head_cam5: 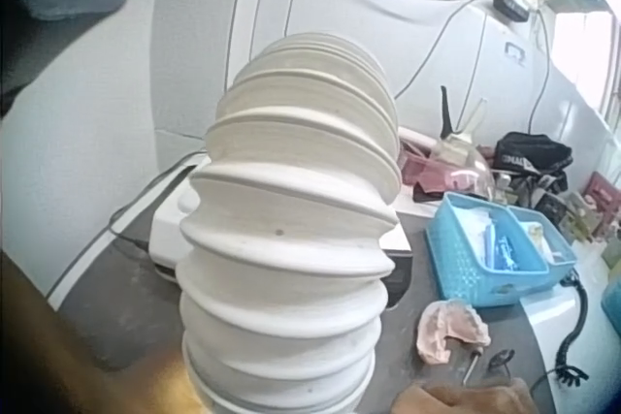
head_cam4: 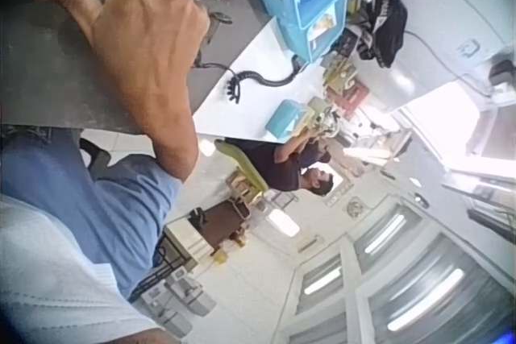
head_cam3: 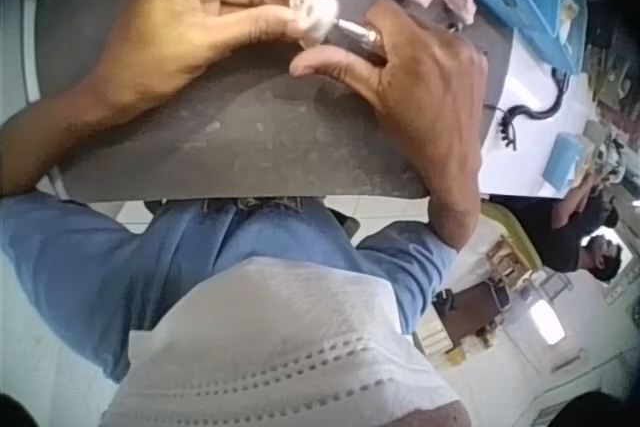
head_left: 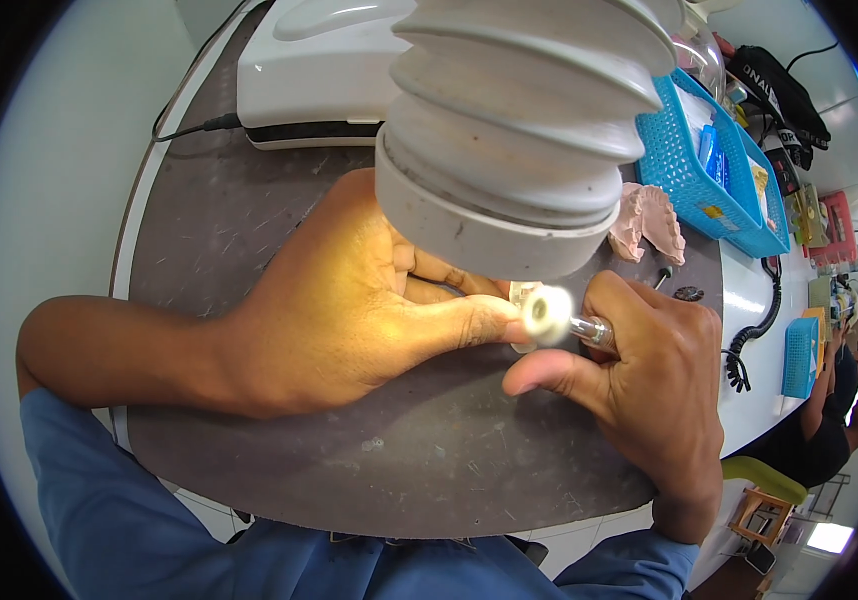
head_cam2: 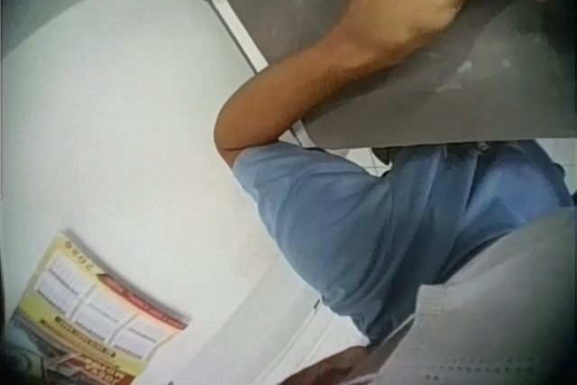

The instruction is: Using a rotary tool and hand instruments to finish and detail a dental prosthesis.

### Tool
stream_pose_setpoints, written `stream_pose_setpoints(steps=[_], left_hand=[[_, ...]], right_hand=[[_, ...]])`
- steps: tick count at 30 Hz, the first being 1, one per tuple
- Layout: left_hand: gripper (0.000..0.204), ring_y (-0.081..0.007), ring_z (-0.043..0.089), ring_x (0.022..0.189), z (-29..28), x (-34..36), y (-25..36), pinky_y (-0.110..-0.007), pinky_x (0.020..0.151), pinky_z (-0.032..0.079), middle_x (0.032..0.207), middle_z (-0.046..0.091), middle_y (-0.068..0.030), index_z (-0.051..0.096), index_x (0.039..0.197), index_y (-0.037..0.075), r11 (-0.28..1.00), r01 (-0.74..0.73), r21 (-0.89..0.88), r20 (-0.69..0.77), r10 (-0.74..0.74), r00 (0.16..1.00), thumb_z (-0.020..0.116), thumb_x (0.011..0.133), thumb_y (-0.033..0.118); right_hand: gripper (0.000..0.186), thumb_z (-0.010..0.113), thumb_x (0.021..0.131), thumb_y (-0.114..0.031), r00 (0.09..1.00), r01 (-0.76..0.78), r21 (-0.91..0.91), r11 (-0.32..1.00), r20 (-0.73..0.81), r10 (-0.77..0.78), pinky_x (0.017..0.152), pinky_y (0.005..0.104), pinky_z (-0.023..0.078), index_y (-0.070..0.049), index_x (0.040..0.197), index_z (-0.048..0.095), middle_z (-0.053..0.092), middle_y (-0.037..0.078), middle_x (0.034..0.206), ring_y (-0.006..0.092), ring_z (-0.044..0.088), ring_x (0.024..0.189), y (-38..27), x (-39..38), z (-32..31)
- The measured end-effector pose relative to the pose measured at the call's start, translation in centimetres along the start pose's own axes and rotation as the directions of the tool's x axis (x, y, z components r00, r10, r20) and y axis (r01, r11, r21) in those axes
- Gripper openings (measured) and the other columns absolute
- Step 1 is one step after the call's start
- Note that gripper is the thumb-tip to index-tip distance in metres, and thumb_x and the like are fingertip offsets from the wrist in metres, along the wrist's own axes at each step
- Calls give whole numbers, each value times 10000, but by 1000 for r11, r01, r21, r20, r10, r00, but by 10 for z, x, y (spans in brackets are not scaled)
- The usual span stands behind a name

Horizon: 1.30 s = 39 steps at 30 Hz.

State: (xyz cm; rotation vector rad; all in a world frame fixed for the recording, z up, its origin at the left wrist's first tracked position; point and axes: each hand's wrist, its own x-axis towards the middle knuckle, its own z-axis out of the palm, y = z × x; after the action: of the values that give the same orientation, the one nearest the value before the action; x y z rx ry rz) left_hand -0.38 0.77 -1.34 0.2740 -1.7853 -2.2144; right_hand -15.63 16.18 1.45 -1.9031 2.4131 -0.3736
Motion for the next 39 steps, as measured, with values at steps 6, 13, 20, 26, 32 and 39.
stream_pose_setpoints(steps=[6, 13, 20, 26, 32, 39], left_hand=[[340, -161, 669, 998, 1, -1, -5, -295, 898, 547, 1044, 678, -107, 574, 1157, -44, 997, -72, -13, -11, 72, 997, 725, 854, -19], [380, -186, 657, 1058, 1, -4, -1, -307, 923, 550, 1053, 659, -106, 548, 1187, -37, 999, -1, -54, -22, 0, 1000, 721, 849, -40], [381, -191, 651, 1077, 1, -5, -1, -304, 941, 547, 1057, 665, -104, 535, 1204, -48, 998, -9, -69, -21, 8, 1000, 702, 862, -43], [365, -150, 661, 1006, 1, -3, -9, -297, 889, 538, 1067, 686, -102, 592, 1164, -25, 995, -78, -55, -56, 75, 996, 757, 843, 27], [355, -144, 661, 980, 0, -1, -2, -297, 879, 529, 1078, 701, -99, 637, 1135, -19, 994, -58, 91, -68, 65, 996, 788, 830, 86], [362, -138, 657, 983, 4, 0, -7, -292, 873, 531, 1081, 701, -98, 638, 1146, -17, 996, -75, -49, -87, 71, 994, 786, 831, 83]], right_hand=[[652, 746, 611, -656, 1000, -14, -23, 1000, -2, 14, 497, 354, 414, -34, 700, 571, 540, 89, 537, 277, 574, 503, 0, 1, 0], [656, 743, 618, -657, 998, -52, -52, 997, 19, 53, 495, 356, 416, -33, 686, 553, 538, 96, 532, 277, 565, 489, -2, 2, -1], [665, 746, 610, -662, 999, -37, -56, 998, 2, 37, 492, 359, 407, -33, 688, 545, 526, 94, 528, 279, 558, 486, 0, 2, 2], [670, 744, 606, -670, 1000, -11, -49, 999, -9, 11, 490, 353, 394, -30, 709, 575, 518, 93, 525, 269, 539, 479, 0, 2, -1], [711, 748, 618, -664, 996, -91, 39, 995, -21, 92, 485, 336, 376, -4, 864, 651, 506, 87, 526, 236, 491, 462, 3, 2, -1], [749, 727, 636, -678, 993, -101, 102, 990, -52, 106, 492, 332, 369, -3, 948, 632, 491, 53, 544, 195, 443, 479, 0, 3, -1]])
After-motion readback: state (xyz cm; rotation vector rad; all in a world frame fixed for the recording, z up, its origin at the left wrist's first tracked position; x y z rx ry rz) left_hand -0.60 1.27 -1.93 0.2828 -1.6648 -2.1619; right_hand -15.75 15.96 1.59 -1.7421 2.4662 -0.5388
